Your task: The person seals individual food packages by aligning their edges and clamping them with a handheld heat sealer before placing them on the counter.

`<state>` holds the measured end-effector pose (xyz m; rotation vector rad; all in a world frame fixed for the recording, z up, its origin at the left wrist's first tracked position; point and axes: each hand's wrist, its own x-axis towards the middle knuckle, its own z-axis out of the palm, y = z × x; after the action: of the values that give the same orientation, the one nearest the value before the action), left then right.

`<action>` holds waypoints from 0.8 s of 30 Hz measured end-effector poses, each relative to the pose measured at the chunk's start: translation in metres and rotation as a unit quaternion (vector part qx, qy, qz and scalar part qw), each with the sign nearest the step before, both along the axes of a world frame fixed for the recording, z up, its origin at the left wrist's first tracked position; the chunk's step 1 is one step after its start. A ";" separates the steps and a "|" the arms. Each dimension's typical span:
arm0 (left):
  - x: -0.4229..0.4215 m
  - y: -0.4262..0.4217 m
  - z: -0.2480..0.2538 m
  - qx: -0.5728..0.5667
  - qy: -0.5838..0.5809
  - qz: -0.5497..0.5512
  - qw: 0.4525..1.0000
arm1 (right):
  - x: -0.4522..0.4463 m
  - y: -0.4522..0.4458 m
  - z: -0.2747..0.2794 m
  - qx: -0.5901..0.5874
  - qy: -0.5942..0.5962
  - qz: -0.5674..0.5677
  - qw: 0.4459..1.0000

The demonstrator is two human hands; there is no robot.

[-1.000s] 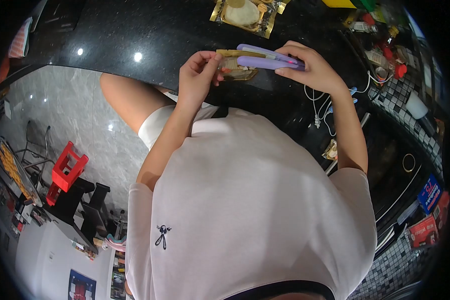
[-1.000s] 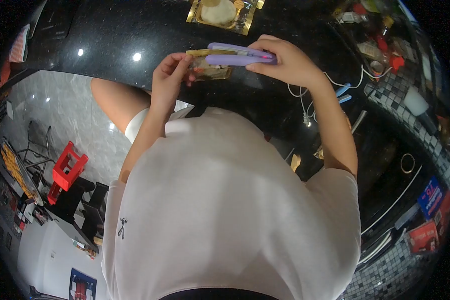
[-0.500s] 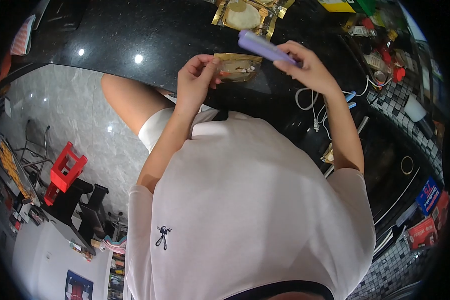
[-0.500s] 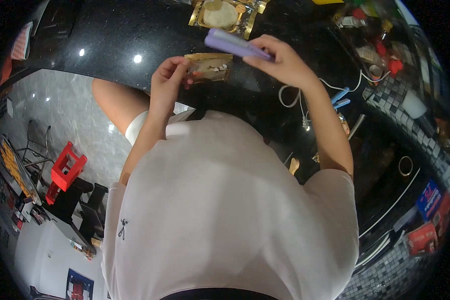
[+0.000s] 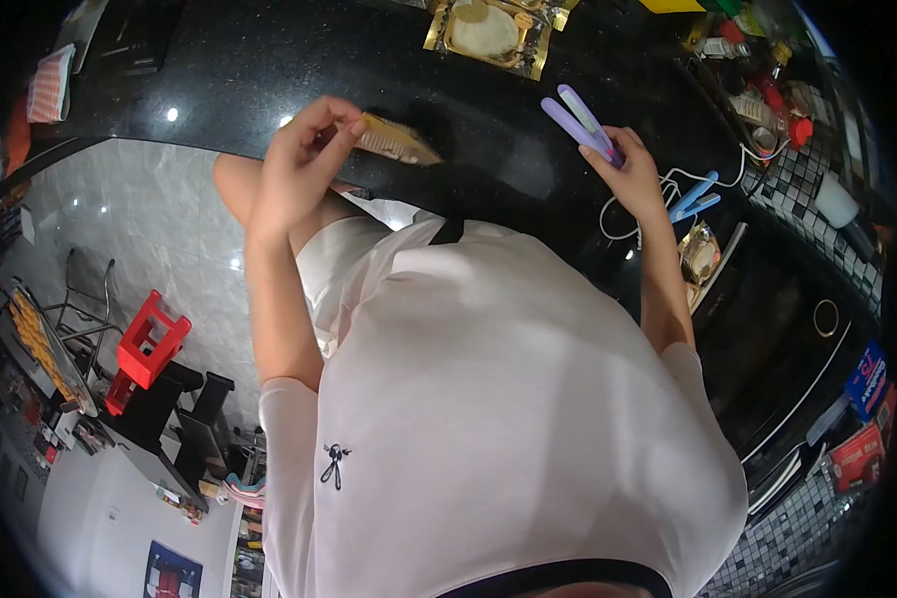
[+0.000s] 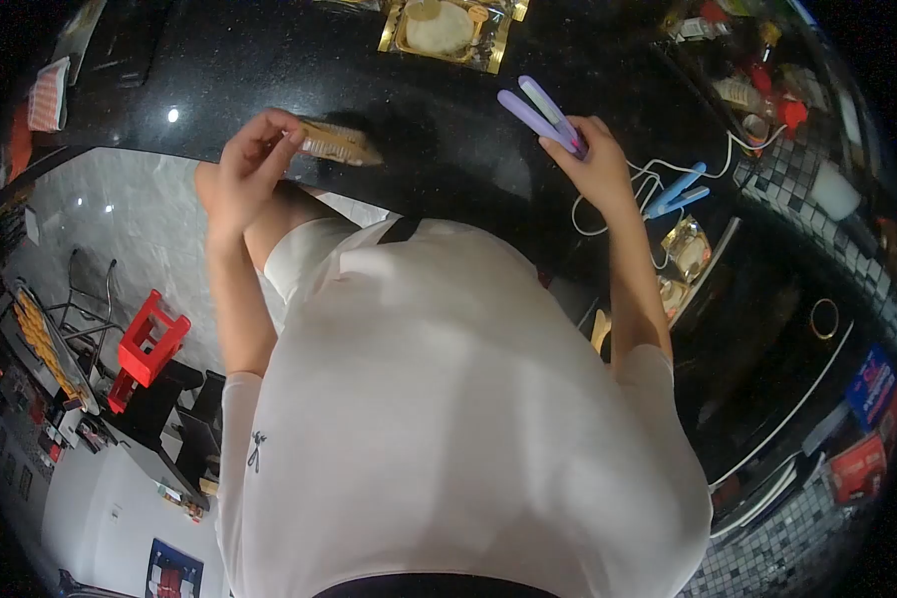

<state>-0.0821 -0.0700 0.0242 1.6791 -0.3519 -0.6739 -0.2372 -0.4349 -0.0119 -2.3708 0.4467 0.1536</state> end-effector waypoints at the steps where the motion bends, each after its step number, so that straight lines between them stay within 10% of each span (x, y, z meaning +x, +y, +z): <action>1: 0.009 -0.004 -0.002 0.027 -0.009 -0.056 0.998 | -0.004 0.000 -0.005 0.008 0.003 -0.011 1.000; 11: 0.023 -0.140 -0.055 0.307 -0.154 -0.431 0.835 | -0.022 0.008 -0.029 -0.149 -0.065 -0.042 0.986; 17: 0.001 -0.108 -0.035 0.187 -0.336 -0.067 0.921 | -0.015 0.041 -0.024 -0.233 -0.211 -0.074 0.946; 21: -0.026 -0.069 -0.013 0.192 -0.319 0.019 0.928 | -0.005 0.080 -0.055 0.263 -0.020 -0.102 0.959; 24: -0.050 -0.055 -0.016 0.194 -0.351 0.014 0.916 | 0.022 0.097 -0.030 0.348 0.183 -0.106 0.913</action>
<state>-0.1325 -0.1251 0.0084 2.2818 -0.7334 -0.0846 -0.2155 -0.3378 -0.0414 -1.5767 0.6895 0.5628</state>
